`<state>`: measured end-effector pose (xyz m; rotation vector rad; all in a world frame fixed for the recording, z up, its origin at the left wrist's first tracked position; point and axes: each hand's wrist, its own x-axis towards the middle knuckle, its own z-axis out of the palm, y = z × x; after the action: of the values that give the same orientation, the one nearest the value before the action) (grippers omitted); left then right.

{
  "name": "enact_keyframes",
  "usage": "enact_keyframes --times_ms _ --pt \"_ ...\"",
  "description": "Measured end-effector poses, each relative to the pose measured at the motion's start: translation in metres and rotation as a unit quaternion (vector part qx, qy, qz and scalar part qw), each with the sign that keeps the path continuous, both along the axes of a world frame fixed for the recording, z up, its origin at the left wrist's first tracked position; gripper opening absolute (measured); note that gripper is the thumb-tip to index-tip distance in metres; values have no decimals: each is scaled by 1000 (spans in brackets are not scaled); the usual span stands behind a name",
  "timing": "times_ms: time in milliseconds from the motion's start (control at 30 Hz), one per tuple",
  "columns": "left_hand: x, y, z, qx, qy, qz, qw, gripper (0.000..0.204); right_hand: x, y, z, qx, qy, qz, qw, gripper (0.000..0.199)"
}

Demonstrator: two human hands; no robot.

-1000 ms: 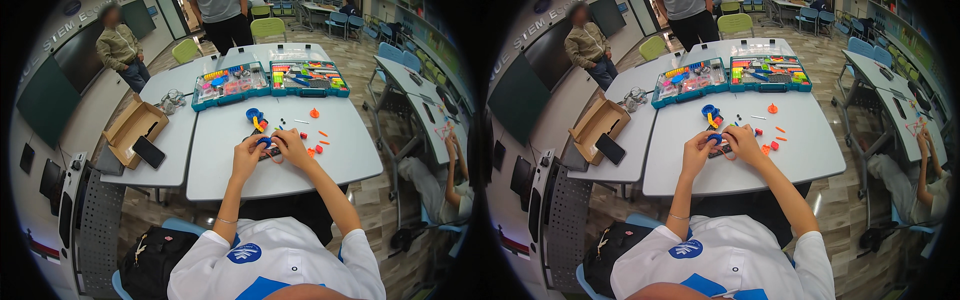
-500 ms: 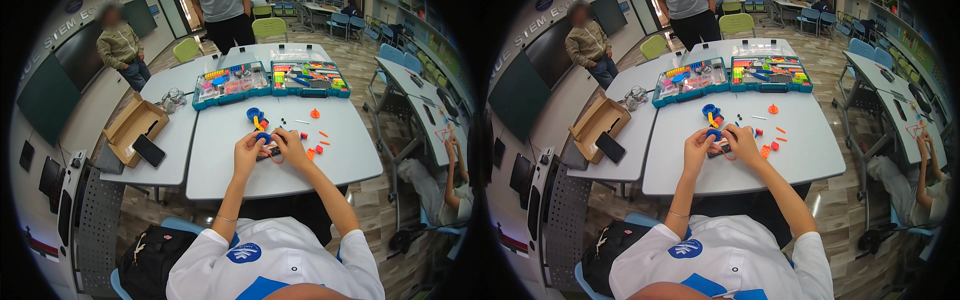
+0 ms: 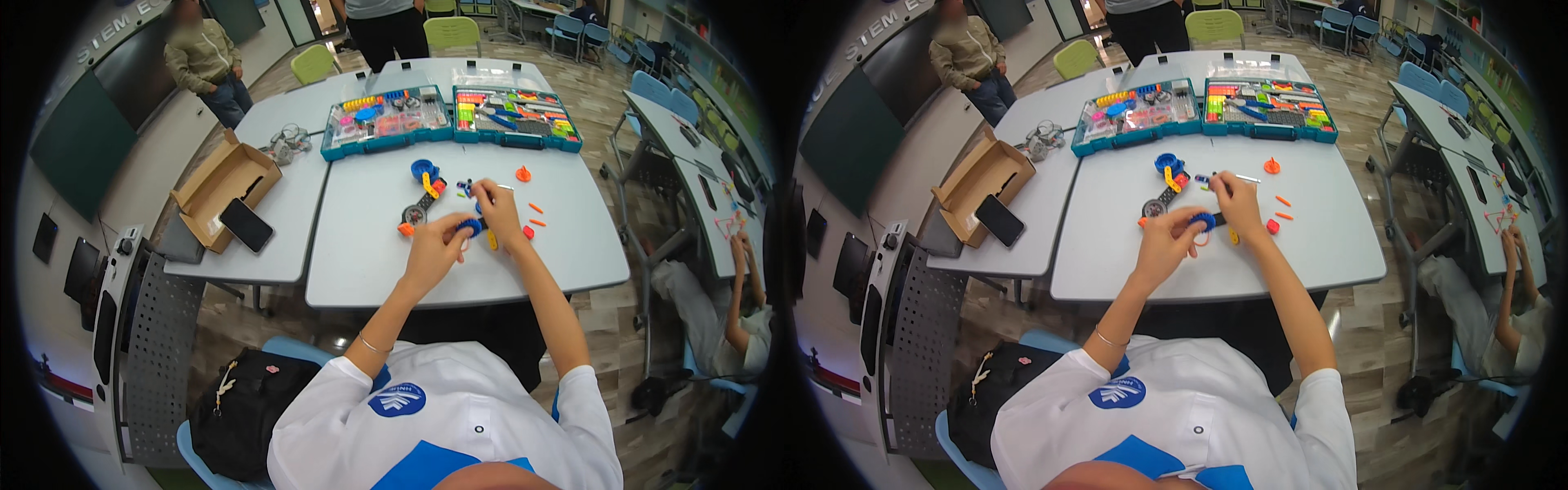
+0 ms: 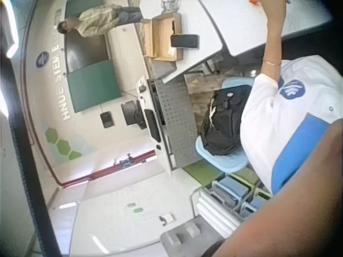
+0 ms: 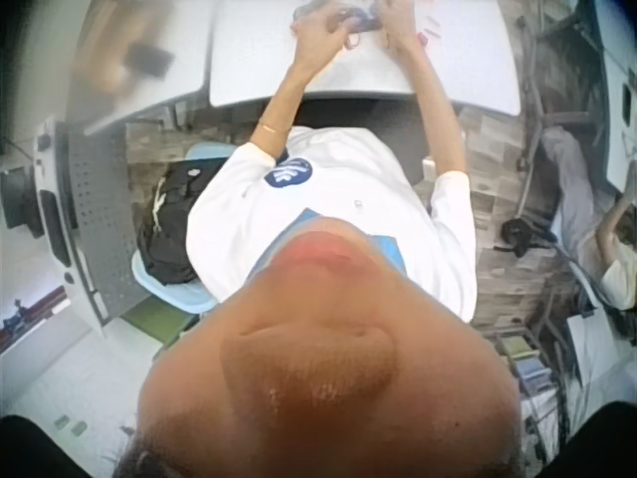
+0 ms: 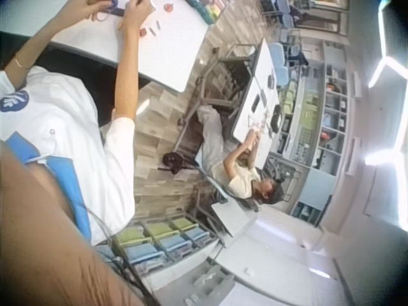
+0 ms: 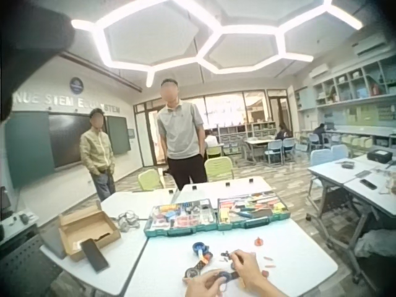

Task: The person assembles a mechanical model using colorful plastic gears, beams, and connectors from a STEM kit. They connect pieces by hand, occasionally using pliers to adjust components, and organize parts on the table.

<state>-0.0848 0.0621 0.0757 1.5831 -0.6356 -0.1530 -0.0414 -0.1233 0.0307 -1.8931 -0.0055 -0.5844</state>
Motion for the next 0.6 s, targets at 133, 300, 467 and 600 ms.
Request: enact_keyframes --times_ms 133,300,467,600 --pt "17 -5 17 35 -86 81 992 23 -10 -6 1 -92 -33 -77 992 22" --pt "34 -16 16 366 -249 81 893 21 -7 -13 2 -185 -48 -163 968 18" --pt "75 -25 -40 398 -359 64 842 31 -16 -13 -4 -158 -38 -184 969 18" --pt "75 -27 -59 383 -362 69 847 33 -19 -13 -4 -159 -45 -188 968 18"
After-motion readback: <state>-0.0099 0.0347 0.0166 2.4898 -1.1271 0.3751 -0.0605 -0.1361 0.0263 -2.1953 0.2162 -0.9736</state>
